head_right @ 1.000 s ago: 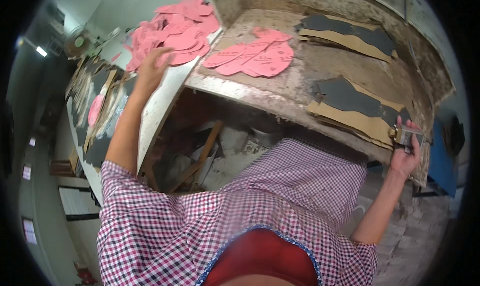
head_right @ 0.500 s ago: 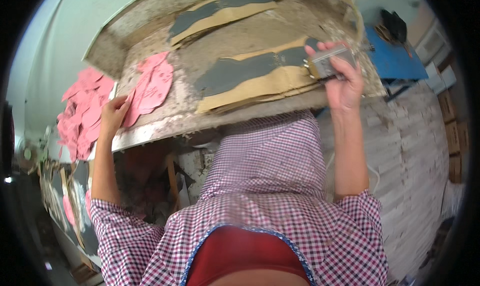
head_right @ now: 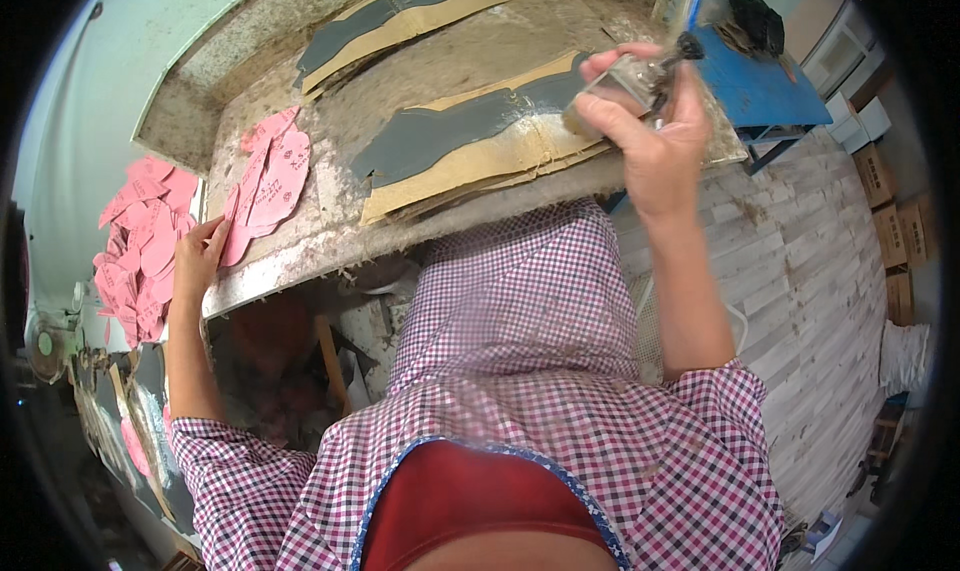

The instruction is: The person places pink insole cutouts onto grey sole pieces and uses a handheld stapler to fasten them together. The person repeatedly picks up a sole, aligns an insole, staples the pair, and sets the finished unit aside on the workbench.

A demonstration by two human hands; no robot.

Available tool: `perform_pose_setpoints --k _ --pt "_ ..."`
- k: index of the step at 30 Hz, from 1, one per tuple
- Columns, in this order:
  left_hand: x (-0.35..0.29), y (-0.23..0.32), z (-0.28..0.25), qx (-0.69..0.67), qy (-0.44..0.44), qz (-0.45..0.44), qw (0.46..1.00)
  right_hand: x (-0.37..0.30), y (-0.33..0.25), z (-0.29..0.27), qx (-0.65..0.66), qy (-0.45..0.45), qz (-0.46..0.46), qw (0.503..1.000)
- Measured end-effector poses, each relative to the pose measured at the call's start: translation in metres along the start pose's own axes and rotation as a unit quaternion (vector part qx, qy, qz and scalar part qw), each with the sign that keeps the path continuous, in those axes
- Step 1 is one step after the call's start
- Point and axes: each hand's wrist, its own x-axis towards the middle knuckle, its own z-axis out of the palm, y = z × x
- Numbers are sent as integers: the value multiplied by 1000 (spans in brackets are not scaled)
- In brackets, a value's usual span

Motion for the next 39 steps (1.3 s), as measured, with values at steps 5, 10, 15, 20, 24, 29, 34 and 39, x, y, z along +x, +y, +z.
perform_pose_setpoints --k 5,10,15,20,24,29,34,39 --pt "1 -15 1 104 73 37 991 -5 15 23 67 -3 17 998" --pt "10 -32 -6 118 167 108 973 19 22 -9 161 54 57 984" --pt "17 10 -43 -176 223 -6 959 30 41 -66 287 129 111 943" --pt "28 171 -24 -356 -2 59 933 24 82 -110 390 124 145 901" --pt "40 270 15 -299 -143 153 931 21 89 -110 422 184 189 867" --pt "66 331 69 -270 -273 228 895 15 79 -96 401 224 199 866" --pt "87 341 101 -244 -302 215 896 19 85 -95 420 196 197 864" --pt "81 345 112 -205 -292 213 910 13 79 -91 408 213 195 866"
